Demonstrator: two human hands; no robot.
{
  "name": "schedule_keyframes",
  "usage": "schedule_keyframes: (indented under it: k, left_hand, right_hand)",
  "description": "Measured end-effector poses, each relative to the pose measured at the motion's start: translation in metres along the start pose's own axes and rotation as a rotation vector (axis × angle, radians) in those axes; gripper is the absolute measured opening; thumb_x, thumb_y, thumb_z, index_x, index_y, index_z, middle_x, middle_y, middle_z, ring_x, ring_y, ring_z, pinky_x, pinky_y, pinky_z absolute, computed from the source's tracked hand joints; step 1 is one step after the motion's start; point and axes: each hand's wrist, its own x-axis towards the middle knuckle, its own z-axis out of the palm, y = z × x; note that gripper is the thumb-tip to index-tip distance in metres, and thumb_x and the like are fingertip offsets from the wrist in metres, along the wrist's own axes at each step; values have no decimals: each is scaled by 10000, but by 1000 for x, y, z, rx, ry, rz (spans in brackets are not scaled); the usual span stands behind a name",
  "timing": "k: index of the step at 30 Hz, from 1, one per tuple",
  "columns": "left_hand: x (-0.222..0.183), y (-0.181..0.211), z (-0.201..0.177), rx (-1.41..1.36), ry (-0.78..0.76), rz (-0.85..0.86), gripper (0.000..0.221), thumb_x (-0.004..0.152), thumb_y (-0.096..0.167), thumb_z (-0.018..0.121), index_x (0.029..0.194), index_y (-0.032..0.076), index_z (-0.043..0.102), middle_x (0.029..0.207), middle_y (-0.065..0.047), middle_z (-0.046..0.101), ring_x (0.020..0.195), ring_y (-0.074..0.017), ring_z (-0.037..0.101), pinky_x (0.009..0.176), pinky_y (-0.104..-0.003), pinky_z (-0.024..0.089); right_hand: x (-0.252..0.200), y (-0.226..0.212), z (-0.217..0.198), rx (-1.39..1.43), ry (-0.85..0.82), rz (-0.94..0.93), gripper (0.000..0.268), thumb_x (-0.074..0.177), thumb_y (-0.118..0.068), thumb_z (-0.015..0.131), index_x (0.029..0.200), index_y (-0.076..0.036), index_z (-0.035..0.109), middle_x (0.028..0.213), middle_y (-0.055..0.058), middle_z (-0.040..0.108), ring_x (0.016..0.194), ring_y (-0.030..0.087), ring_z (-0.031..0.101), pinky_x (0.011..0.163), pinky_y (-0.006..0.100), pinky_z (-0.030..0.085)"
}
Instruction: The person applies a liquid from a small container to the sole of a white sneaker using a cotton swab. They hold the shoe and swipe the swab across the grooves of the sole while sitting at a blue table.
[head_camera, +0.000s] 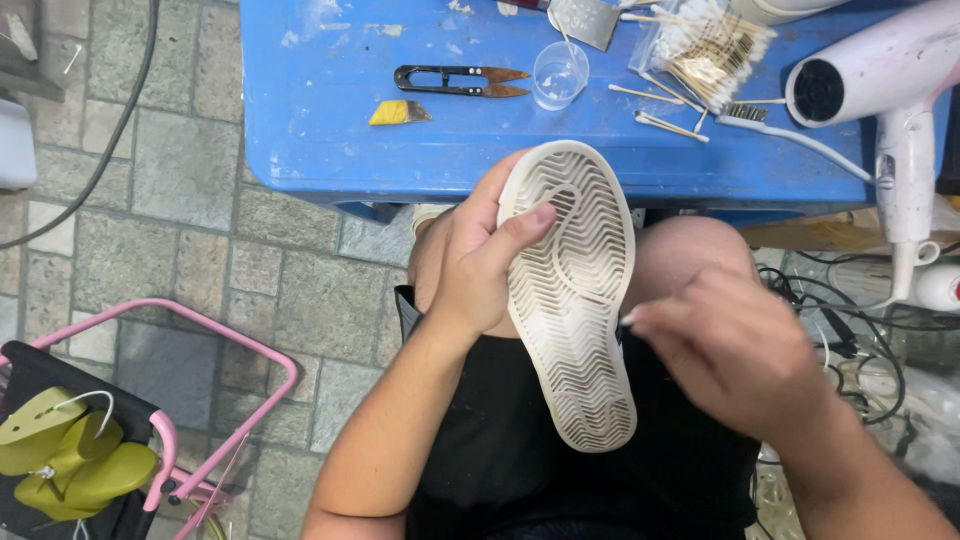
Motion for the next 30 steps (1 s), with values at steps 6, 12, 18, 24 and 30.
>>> schedule_keyframes:
  k: [6,12,18,24,30]
  left_hand:
    - [-7,25,-9,-54,46,21,525,1014,99,600,1490,-85,473,1320,-159,655,1203,-217,648,1069,-345,514]
    - [-14,52,-13,-83,101,61,551,993,139,616,1469,-102,479,1271,-197,668,1132,-242,679,1014,-369,549]
    - [-20,61,-18,-55,142,86,572,973,156,612,1460,-110,476,1266,-213,671,1130,-249,689,1019,-359,555]
    - [-17,60,-16,-22,155,84,589,970,153,616,1474,-114,467,1272,-217,667,1134,-250,684,1016,-363,555]
    - [-17,55,-20,-37,127,73,582,983,146,609,1487,-106,461,1283,-213,664,1152,-246,679,1025,-366,550]
  right_hand:
    - [26,20,-14,-218,232,439,91,1011,-41,696,1077,16,671,847,170,696,722,271,697,668,336,514]
    - [66,55,-20,-462,145,326,83,1050,-35,709,1014,30,672,797,167,696,714,320,693,650,398,525]
    - [96,93,-9,-509,176,36,79,1021,-5,721,979,22,660,870,187,693,772,355,684,678,402,532]
    - [122,93,4,-503,196,-24,82,975,-12,754,1022,-1,688,988,197,664,909,354,637,779,425,512]
    - [141,107,18,-517,133,-166,94,897,-71,822,953,-53,749,1029,131,607,1140,324,553,964,420,473]
